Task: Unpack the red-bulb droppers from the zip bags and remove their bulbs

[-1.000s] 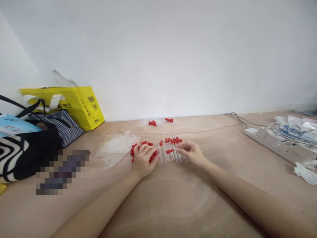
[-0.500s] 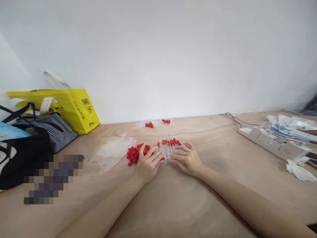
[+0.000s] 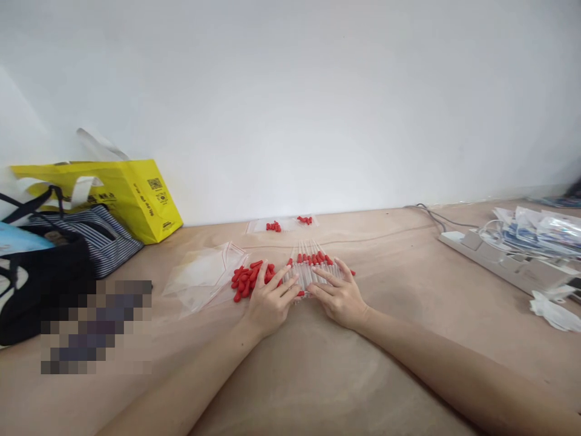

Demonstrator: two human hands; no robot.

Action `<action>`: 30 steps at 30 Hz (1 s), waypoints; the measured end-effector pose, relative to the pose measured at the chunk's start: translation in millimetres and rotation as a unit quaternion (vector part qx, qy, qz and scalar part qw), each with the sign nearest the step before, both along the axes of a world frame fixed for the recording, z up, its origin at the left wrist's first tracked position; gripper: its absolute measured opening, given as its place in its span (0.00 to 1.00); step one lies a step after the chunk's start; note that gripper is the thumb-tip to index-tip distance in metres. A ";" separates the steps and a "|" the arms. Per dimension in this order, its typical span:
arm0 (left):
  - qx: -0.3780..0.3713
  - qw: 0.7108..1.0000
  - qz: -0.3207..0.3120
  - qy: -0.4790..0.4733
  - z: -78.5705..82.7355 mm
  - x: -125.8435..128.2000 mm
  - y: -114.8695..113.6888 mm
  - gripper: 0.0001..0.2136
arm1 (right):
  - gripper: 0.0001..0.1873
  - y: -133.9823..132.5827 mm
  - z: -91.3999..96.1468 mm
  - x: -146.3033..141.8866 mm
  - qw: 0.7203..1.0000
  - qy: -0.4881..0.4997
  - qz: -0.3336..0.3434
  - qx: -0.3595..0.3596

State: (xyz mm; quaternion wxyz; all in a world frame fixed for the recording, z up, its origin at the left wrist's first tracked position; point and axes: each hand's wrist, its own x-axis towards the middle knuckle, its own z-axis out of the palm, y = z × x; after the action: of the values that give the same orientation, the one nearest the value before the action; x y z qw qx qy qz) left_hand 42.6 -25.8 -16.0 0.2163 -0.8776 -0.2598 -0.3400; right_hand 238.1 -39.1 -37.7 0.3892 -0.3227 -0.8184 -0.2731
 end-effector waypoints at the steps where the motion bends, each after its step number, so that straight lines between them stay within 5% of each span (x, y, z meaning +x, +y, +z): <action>1: 0.000 1.000 -0.001 0.005 0.4 -0.7 -0.1 0.08 | 0.12 -0.2 0.2 -0.1 1.000 -0.002 -0.003 0.003; 20: -0.006 1.000 -0.006 0.000 4.8 -6.5 -6.1 0.13 | 0.09 -3.3 2.4 -1.6 0.999 0.025 -0.010 -0.017; 30: 0.011 0.992 0.094 -0.080 7.1 -19.5 1.4 0.08 | 0.12 8.4 12.6 10.3 0.973 0.186 -0.044 -0.130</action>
State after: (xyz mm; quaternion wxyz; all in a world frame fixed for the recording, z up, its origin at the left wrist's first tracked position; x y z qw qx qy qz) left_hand 23.0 -24.3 -8.9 0.2357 -0.8170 -0.3535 -0.3898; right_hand 248.4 -30.7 -25.1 0.4767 -0.4512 -0.7455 -0.1163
